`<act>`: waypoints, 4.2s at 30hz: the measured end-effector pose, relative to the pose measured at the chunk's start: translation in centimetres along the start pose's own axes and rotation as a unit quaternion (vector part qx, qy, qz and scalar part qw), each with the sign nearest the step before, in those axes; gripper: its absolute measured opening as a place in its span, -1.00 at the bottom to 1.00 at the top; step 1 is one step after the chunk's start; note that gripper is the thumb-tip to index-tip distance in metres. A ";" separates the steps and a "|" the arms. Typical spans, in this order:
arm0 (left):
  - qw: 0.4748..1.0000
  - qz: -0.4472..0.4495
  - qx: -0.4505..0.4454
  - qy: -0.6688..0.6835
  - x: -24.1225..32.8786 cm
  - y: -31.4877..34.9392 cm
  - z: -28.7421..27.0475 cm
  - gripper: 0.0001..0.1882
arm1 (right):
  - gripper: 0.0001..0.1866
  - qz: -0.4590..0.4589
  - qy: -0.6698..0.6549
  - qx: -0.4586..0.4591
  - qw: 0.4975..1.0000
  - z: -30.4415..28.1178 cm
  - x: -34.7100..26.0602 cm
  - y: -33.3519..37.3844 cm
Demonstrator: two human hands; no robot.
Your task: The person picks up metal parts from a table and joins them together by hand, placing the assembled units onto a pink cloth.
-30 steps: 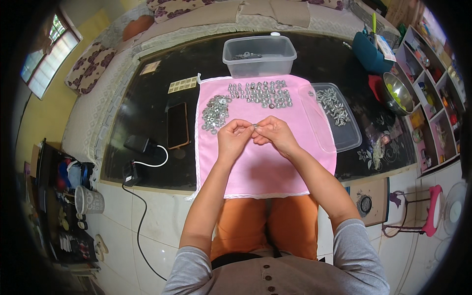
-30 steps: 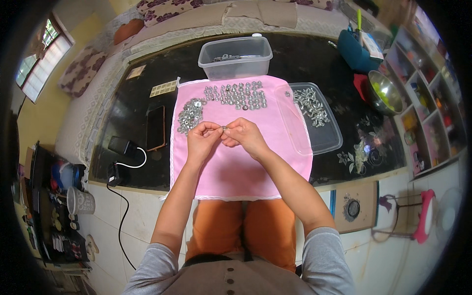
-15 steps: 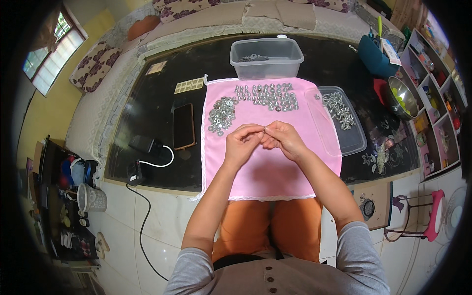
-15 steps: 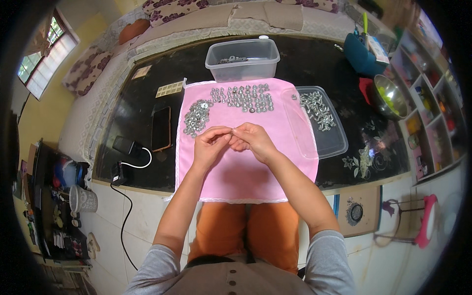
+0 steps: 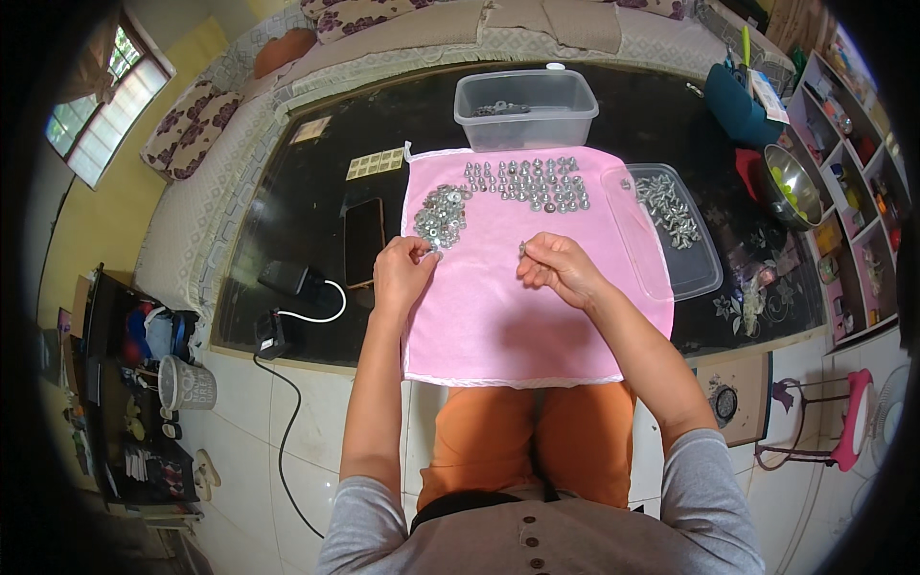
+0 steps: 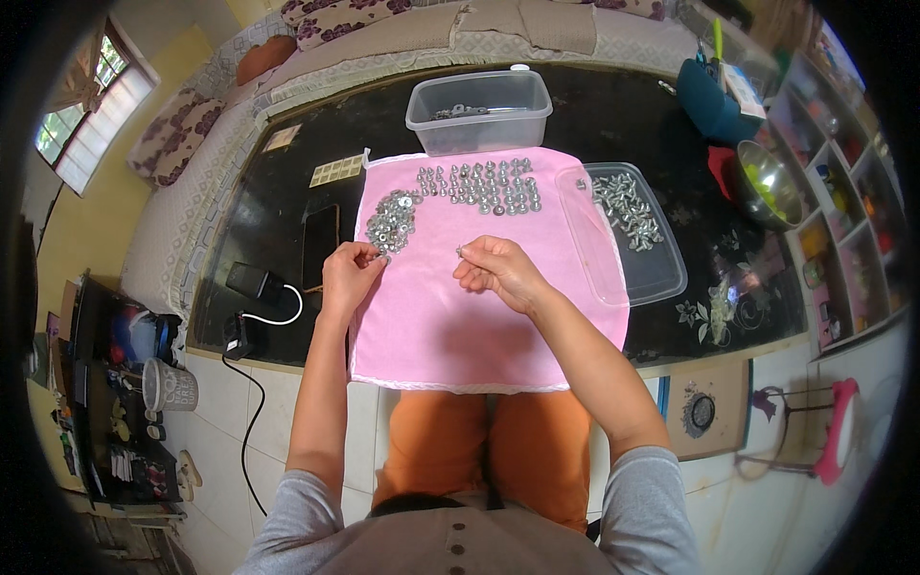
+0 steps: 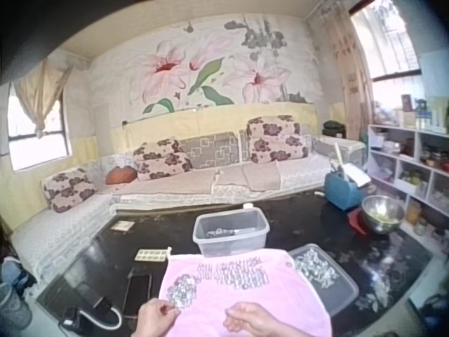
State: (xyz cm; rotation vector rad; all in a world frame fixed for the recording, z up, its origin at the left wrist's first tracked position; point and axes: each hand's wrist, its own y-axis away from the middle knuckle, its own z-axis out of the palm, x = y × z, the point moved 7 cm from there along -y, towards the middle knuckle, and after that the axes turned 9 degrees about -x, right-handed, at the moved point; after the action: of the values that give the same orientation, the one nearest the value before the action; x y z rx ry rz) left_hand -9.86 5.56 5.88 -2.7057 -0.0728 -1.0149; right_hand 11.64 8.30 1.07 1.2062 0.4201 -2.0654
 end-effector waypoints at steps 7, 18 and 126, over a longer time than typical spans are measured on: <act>0.999 -0.034 -0.032 0.024 -0.2 -0.3 0.5 -0.86 | -0.83 0.001 0.005 0.001 1.000 0.0 -0.1 0.1; 0.836 -0.029 -0.160 0.525 5.0 0.4 7.3 -0.83 | -0.83 -0.001 0.022 0.001 1.000 0.2 -0.2 0.1; 0.825 -0.026 -0.205 0.526 4.6 0.5 10.4 -0.86 | -0.91 -0.110 0.095 0.076 0.986 -0.2 -1.3 0.3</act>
State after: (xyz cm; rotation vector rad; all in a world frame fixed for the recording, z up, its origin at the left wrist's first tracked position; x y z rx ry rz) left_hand 0.32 7.44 1.21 -2.0165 0.3081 -2.6032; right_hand 12.40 8.77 2.08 1.5146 0.5137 -2.2092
